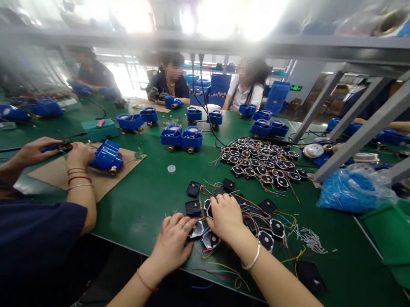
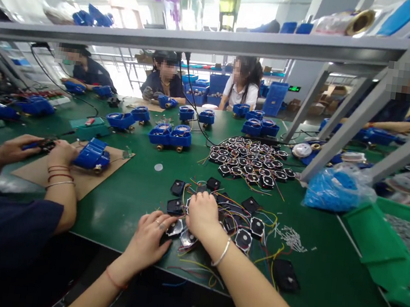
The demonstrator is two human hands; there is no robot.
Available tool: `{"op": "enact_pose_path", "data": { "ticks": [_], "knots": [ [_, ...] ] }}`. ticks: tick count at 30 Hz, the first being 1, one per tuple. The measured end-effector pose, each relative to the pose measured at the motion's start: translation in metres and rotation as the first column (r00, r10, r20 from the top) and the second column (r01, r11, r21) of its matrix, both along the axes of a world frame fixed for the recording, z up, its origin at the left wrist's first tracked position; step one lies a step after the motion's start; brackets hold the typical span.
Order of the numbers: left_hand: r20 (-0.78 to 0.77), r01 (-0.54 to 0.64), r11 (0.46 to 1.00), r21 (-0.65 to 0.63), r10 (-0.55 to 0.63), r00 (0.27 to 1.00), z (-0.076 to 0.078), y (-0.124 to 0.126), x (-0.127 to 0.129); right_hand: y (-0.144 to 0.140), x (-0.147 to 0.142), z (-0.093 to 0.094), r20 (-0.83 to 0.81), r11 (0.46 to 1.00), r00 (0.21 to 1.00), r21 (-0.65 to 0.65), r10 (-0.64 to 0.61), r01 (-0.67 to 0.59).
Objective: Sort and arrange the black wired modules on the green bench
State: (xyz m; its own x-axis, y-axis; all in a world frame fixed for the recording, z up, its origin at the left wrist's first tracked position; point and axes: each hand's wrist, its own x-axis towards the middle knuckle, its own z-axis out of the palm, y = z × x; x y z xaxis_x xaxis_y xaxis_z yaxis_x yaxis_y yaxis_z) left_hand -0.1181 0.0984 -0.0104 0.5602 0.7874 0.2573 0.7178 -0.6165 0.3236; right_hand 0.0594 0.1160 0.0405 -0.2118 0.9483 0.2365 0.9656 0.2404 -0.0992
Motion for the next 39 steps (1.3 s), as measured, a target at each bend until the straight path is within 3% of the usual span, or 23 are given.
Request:
{"op": "enact_pose_path", "data": {
  "ticks": [3,5,7,8,10,12,14,15,16,18,20,23,26,29,32,35,39],
  "knots": [
    [0.0,0.02,0.999,-0.031,-0.02,1.0,-0.001,0.005,0.008,0.004,0.008,-0.003,-0.044,0.999,0.999,0.038,-0.019,0.021],
    [0.05,0.042,0.998,-0.042,-0.04,0.998,-0.002,0.009,0.013,0.0,0.021,-0.001,-0.161,0.99,0.985,0.112,-0.068,0.086],
    [0.196,0.048,0.998,-0.048,-0.038,0.98,-0.004,0.012,0.015,-0.008,0.039,0.004,-0.457,0.959,0.885,0.198,-0.092,0.202],
    [0.321,0.035,0.997,-0.071,-0.01,0.947,-0.005,0.012,0.015,-0.015,0.05,0.007,-0.637,0.94,0.767,0.214,-0.071,0.265],
    [0.619,0.016,0.983,-0.18,0.101,0.779,-0.008,0.011,0.013,-0.033,0.073,0.012,-0.899,0.917,0.437,0.186,0.015,0.352],
    [0.83,0.055,0.949,-0.311,0.243,0.503,-0.011,0.007,0.008,-0.058,0.095,0.014,-0.98,0.912,0.189,0.132,0.061,0.388],
    [0.897,0.1,0.923,-0.371,0.329,0.295,-0.015,0.003,-0.003,-0.087,0.109,0.01,-0.995,0.894,0.082,0.092,0.062,0.438],
    [0.903,0.091,0.922,-0.376,0.343,0.259,-0.019,0.001,-0.01,-0.1,0.112,0.006,-0.997,0.885,0.066,0.073,0.048,0.459],
    [0.9,0.055,0.926,-0.374,0.347,0.263,-0.023,-0.001,-0.018,-0.112,0.11,0.002,-0.998,0.891,0.067,0.049,0.021,0.452],
    [0.867,-0.05,0.934,-0.354,0.347,0.357,-0.034,-0.005,-0.037,-0.129,0.095,-0.008,-0.989,0.927,0.136,0.003,-0.052,0.374],
    [0.797,-0.155,0.941,-0.301,0.337,0.501,-0.043,-0.007,-0.055,-0.135,0.067,-0.016,-0.941,0.971,0.327,-0.004,-0.084,0.239],
    [0.587,-0.21,0.963,-0.166,0.268,0.764,-0.048,-0.007,-0.078,-0.125,0.018,-0.025,-0.738,0.997,0.673,0.076,0.052,0.005],
    [0.28,-0.26,0.965,-0.022,0.255,0.925,-0.045,-0.007,-0.09,-0.105,-0.018,-0.036,-0.491,0.986,0.855,0.081,0.164,-0.143],
    [0.023,-0.357,0.925,0.13,0.357,0.934,-0.045,-0.009,-0.091,-0.087,-0.033,-0.052,-0.292,0.992,0.948,0.044,0.123,-0.116],
    [-0.125,-0.385,0.893,0.232,0.42,0.899,-0.05,-0.011,-0.083,-0.075,-0.028,-0.055,-0.197,0.999,0.979,0.039,0.043,-0.036],
    [-0.163,-0.382,0.886,0.261,0.431,0.888,-0.055,-0.008,-0.07,-0.071,-0.007,-0.04,-0.23,0.999,0.972,0.013,0.046,-0.045],
    [-0.179,-0.353,0.892,0.283,0.411,0.894,-0.05,-0.002,-0.059,-0.064,0.014,-0.018,-0.173,0.98,0.972,-0.091,0.16,-0.178]
  ]
}}
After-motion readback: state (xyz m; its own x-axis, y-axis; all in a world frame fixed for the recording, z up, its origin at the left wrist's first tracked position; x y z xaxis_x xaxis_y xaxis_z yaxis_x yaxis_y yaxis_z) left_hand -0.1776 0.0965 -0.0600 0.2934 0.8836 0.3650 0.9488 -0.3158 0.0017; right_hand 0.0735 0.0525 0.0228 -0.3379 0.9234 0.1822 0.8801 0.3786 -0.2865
